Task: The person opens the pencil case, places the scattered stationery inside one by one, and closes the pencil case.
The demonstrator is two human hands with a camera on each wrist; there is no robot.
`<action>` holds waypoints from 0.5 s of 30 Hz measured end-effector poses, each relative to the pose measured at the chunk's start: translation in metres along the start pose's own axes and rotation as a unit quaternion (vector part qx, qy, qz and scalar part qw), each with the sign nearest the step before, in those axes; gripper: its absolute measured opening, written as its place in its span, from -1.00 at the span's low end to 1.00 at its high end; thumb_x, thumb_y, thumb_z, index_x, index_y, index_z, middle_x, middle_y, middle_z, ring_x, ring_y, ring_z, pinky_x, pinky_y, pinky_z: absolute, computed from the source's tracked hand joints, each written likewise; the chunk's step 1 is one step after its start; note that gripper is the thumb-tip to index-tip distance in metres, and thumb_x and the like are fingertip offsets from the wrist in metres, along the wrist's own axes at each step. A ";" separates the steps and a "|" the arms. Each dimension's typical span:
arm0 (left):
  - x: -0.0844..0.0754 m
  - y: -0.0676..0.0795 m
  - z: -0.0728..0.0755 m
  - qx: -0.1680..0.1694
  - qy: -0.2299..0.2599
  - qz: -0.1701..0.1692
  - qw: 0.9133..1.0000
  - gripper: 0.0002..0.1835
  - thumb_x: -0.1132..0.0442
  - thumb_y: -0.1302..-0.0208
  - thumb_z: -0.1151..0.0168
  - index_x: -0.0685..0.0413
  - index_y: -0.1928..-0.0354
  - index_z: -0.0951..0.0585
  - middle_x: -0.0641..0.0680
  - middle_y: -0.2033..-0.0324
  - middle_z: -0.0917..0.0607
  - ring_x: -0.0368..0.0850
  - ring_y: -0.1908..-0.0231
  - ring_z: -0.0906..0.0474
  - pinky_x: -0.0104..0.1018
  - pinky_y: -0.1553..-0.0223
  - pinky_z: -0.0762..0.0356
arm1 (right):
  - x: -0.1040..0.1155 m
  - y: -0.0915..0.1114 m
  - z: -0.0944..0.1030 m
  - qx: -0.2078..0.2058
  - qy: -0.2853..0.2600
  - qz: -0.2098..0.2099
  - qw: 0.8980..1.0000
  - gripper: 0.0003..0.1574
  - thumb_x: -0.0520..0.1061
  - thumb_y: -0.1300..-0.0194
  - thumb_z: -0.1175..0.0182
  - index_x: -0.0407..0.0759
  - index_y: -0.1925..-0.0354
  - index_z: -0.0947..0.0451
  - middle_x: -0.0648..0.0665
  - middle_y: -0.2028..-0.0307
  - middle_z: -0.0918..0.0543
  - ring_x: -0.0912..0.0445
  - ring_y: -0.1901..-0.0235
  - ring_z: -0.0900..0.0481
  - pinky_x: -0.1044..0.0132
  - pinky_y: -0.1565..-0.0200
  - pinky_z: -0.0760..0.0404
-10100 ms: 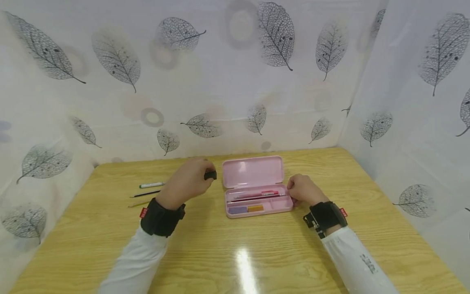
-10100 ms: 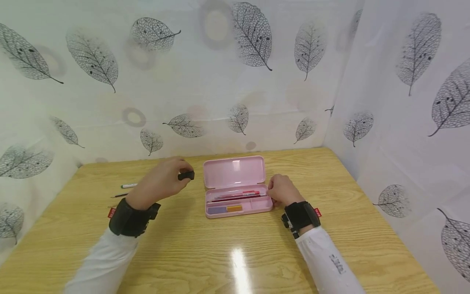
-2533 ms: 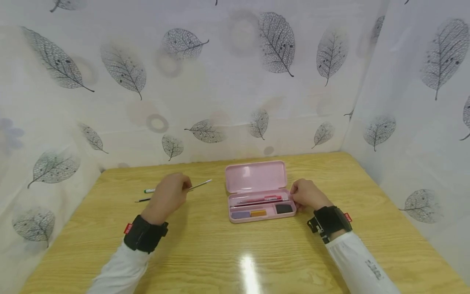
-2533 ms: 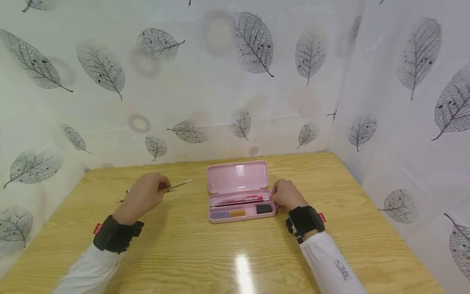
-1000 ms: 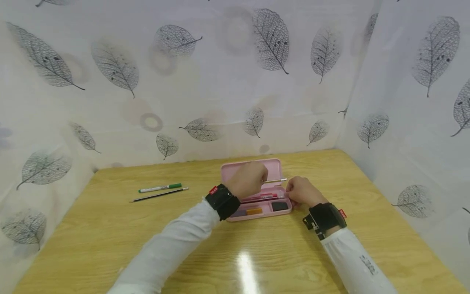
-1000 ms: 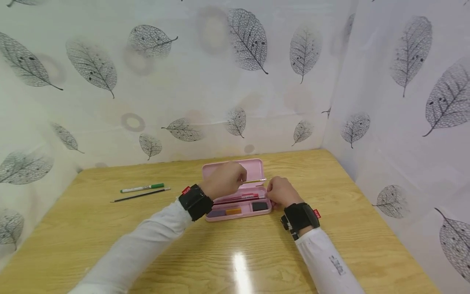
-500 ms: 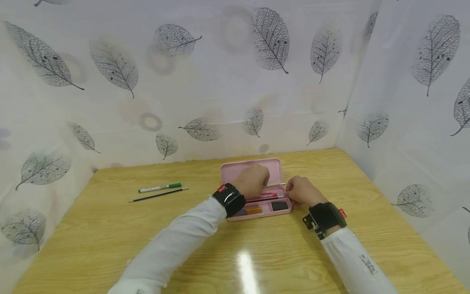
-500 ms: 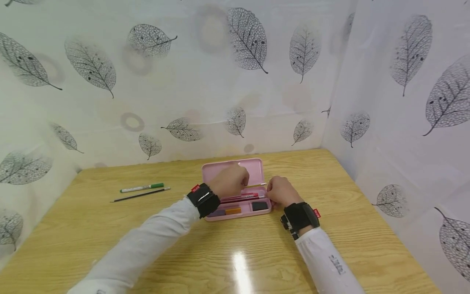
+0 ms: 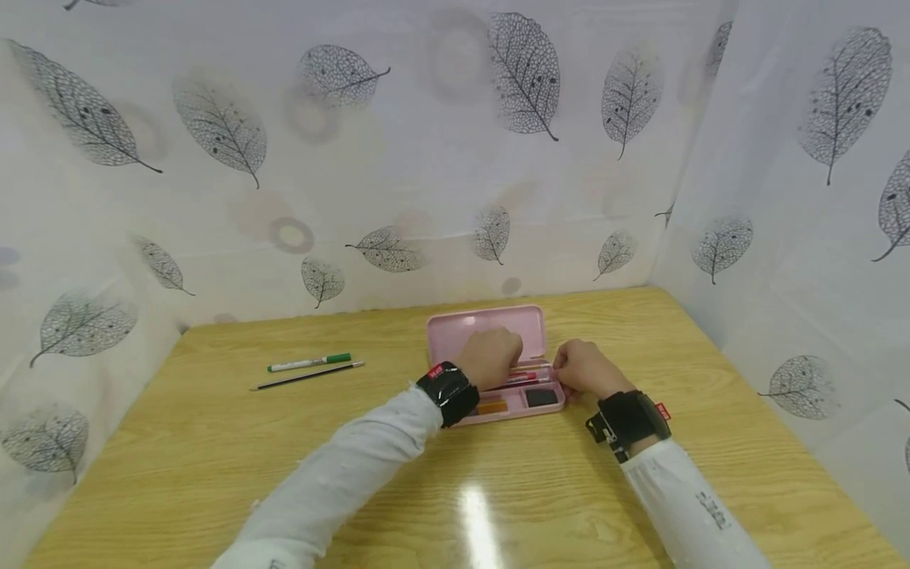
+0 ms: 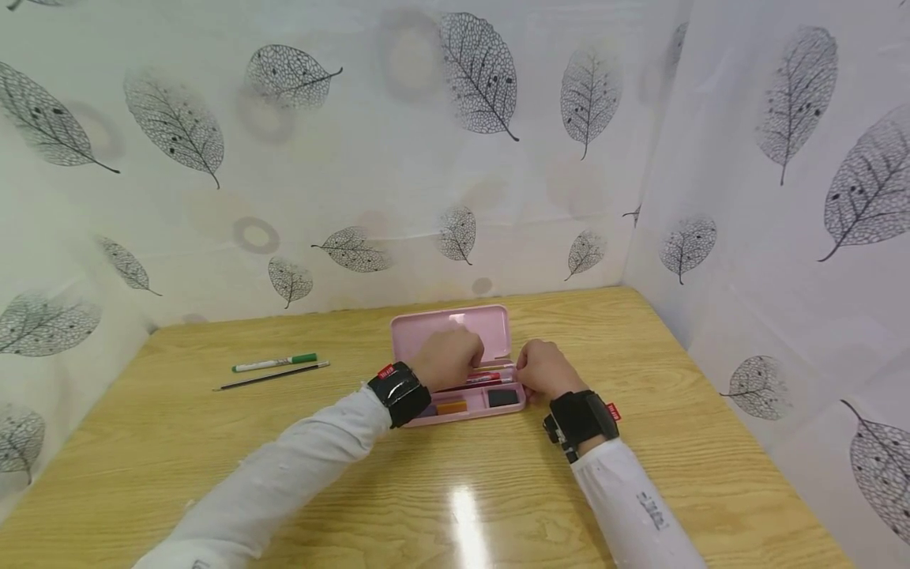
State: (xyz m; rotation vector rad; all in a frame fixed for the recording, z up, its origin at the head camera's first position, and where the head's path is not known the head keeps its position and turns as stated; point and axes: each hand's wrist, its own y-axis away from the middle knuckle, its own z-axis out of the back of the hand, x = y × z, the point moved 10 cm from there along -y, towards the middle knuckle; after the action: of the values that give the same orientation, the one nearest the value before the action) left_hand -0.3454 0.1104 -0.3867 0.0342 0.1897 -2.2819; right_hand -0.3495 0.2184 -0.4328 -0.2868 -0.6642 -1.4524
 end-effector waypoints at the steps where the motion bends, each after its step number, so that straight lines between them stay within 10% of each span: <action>1: 0.000 0.000 0.000 0.001 0.003 0.000 1.000 -0.87 0.41 -0.06 -0.32 0.05 0.52 -0.60 -0.04 0.57 -0.60 -0.16 0.52 -0.50 -0.26 0.49 -0.57 | 0.000 0.000 0.000 0.000 -0.001 0.000 1.000 -0.89 -0.30 -0.25 -0.24 -0.38 0.38 -0.56 -0.19 0.58 -0.63 0.11 0.67 -0.59 0.27 0.58 -0.69; 15: 0.008 0.004 -0.002 0.017 0.034 0.007 0.999 -0.86 0.43 -0.06 -0.30 0.03 0.49 -0.58 -0.06 0.53 -0.60 -0.17 0.47 -0.49 -0.30 0.45 -0.55 | 0.001 0.001 0.001 0.002 0.000 -0.005 1.000 -0.89 -0.31 -0.27 -0.22 -0.39 0.38 -0.56 -0.17 0.61 -0.61 0.11 0.68 -0.58 0.29 0.58 -0.67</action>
State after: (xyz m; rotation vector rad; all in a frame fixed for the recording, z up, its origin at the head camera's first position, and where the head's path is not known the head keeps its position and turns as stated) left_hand -0.3481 0.1022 -0.3894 0.1301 0.1848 -2.2719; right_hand -0.3490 0.2181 -0.4316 -0.2792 -0.6693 -1.4607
